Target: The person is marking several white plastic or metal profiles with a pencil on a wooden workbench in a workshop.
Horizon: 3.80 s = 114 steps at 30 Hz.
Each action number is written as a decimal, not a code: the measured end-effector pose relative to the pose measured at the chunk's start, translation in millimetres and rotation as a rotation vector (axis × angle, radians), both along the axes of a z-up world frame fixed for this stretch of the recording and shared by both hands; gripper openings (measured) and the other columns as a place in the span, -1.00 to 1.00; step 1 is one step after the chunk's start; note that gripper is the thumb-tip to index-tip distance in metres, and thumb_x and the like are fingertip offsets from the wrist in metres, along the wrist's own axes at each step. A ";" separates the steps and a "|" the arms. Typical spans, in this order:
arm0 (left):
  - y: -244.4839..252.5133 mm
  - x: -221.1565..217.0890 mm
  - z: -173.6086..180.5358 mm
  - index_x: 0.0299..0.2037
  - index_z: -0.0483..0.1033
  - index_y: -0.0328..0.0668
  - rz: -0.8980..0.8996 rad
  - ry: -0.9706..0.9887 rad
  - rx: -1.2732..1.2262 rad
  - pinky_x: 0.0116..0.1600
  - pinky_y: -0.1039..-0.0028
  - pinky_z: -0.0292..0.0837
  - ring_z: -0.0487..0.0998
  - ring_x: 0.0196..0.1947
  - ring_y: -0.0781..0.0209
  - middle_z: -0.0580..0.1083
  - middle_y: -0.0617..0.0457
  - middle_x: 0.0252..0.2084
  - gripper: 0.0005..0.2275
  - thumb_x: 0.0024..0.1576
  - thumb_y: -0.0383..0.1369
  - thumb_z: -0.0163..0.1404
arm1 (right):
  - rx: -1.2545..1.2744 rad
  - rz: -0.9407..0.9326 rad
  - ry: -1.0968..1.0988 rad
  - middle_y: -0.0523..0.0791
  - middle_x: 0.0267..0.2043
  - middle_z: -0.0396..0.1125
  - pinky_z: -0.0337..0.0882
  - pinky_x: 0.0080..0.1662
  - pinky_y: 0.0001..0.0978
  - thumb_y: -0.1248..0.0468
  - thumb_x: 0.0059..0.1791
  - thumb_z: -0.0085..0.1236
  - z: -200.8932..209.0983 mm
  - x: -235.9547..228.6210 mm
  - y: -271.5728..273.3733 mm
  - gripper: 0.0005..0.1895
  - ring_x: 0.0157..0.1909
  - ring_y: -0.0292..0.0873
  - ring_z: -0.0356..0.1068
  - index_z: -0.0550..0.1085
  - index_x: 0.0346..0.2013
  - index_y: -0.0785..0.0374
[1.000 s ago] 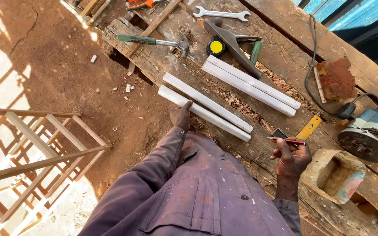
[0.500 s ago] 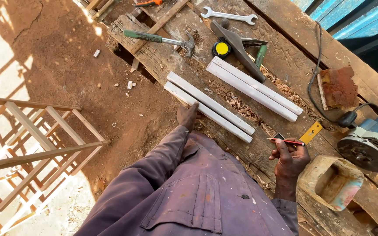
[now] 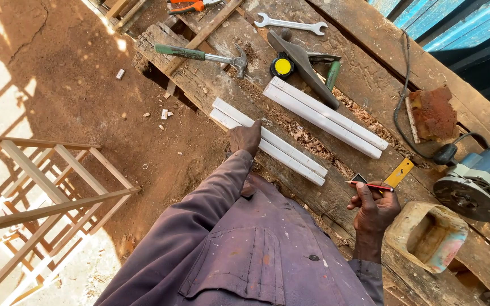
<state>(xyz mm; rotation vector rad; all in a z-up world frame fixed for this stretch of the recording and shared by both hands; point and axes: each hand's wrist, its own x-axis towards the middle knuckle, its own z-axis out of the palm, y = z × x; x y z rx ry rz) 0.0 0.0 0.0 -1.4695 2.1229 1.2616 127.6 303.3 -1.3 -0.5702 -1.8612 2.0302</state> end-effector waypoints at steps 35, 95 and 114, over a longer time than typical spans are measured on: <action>-83.6 -25.7 31.6 0.26 0.17 -0.67 -0.035 0.105 -0.044 0.28 -0.15 0.33 0.42 0.23 -0.50 0.41 -0.61 0.12 -0.14 0.08 0.13 0.10 | 0.111 0.236 -0.162 0.12 -0.67 0.28 0.35 -0.73 -0.34 0.43 -0.02 0.29 19.8 -81.3 -95.3 -0.79 -0.76 -0.12 0.30 0.40 -0.24 0.45; -70.3 -44.8 -25.8 0.01 0.34 -0.42 -0.033 0.005 -0.214 0.02 0.15 0.48 0.66 -0.20 -0.13 0.55 -0.18 -0.32 -0.22 0.07 0.32 0.05 | 0.110 0.225 -0.065 0.08 -0.71 0.29 0.37 -0.64 -0.40 0.44 0.00 0.26 1.8 -83.1 -17.3 -0.81 -0.78 -0.13 0.33 0.41 -0.22 0.46; -64.5 5.5 -9.5 0.01 0.17 -0.60 0.051 0.663 0.534 -0.24 -0.18 0.60 0.55 -0.23 -0.34 0.24 -0.32 -0.15 -0.38 0.06 -0.18 0.27 | 0.104 0.248 -0.040 0.10 -0.68 0.32 0.38 -0.64 -0.39 0.42 -0.01 0.30 5.2 -97.5 -24.7 -0.79 -0.74 -0.14 0.33 0.42 -0.21 0.47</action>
